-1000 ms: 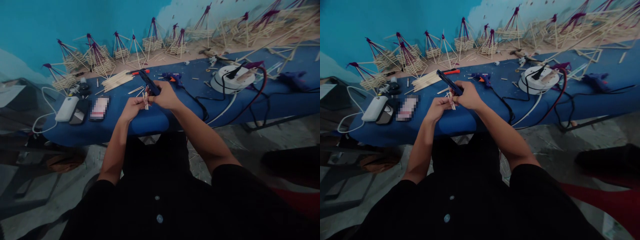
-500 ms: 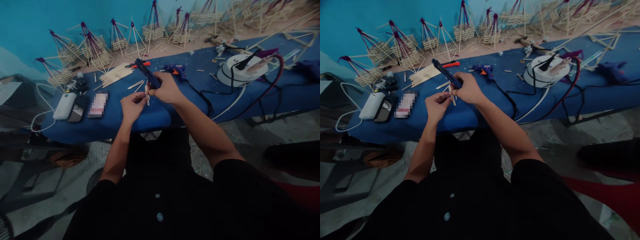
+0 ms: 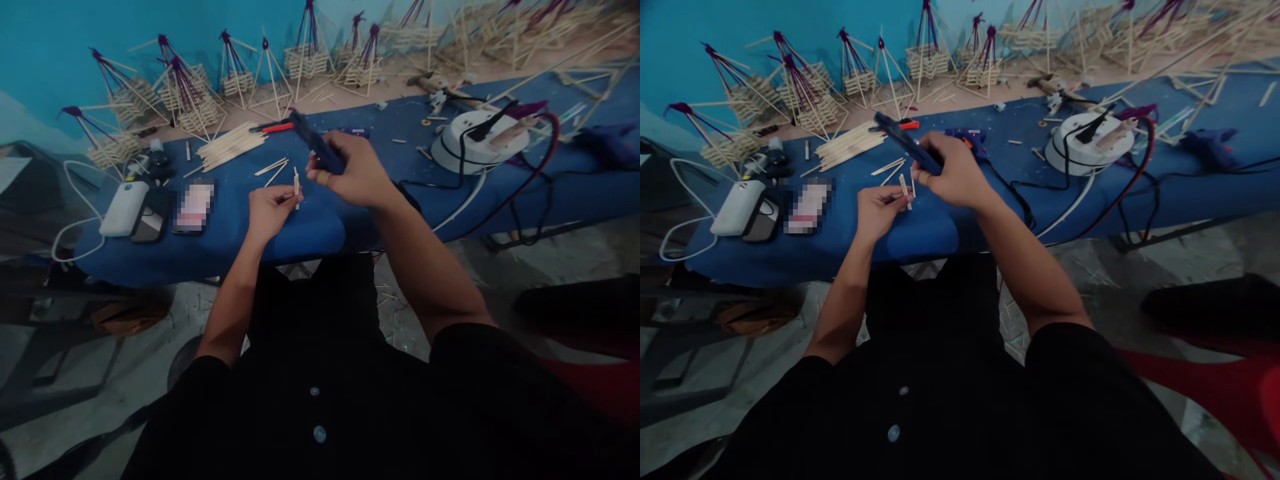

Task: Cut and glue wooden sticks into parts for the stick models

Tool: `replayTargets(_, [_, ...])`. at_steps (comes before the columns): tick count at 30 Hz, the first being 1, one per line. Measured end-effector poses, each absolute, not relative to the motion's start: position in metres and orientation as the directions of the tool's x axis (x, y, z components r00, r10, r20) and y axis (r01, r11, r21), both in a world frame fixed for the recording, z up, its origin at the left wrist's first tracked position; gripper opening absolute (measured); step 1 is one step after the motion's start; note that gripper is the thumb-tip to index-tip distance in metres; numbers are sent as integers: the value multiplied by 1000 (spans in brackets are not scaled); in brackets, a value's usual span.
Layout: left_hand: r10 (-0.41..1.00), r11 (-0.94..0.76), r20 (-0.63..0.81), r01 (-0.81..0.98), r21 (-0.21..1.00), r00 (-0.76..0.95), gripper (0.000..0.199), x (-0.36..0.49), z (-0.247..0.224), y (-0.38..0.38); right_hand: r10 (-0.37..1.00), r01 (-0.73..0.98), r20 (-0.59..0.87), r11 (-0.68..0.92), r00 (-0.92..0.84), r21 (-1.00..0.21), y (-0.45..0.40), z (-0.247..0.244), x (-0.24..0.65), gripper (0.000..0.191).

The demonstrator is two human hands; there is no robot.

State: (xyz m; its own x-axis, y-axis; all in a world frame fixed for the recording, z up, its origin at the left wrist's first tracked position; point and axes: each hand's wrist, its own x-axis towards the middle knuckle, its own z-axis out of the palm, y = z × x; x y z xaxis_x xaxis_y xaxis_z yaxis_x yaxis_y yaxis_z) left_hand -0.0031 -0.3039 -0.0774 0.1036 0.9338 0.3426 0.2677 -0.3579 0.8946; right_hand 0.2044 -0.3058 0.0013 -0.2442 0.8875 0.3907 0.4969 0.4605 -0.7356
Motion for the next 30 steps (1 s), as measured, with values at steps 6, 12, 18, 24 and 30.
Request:
replayTargets(6, [938,-345,332,172,923,103,10,1,-77,-307,924,885,353,281,-145,-370,-343,11,234,50])
replayTargets(12, [917,-400,389,223,889,93,8,2,-78,-308,964,974,240,154,-111,-169,-370,-2,212,52])
replayTargets(18, [914,-404,394,269,874,95,7,2,-77,-309,963,987,265,86,-46,-139,-373,-8,193,51])
replayTargets(24, [912,-408,399,274,871,92,8,2,-75,-312,975,993,220,60,-37,-99,-372,-5,188,45])
replayTargets(30, [902,-429,422,284,858,86,10,5,-74,-313,971,997,240,38,-21,-67,-372,-5,186,42])
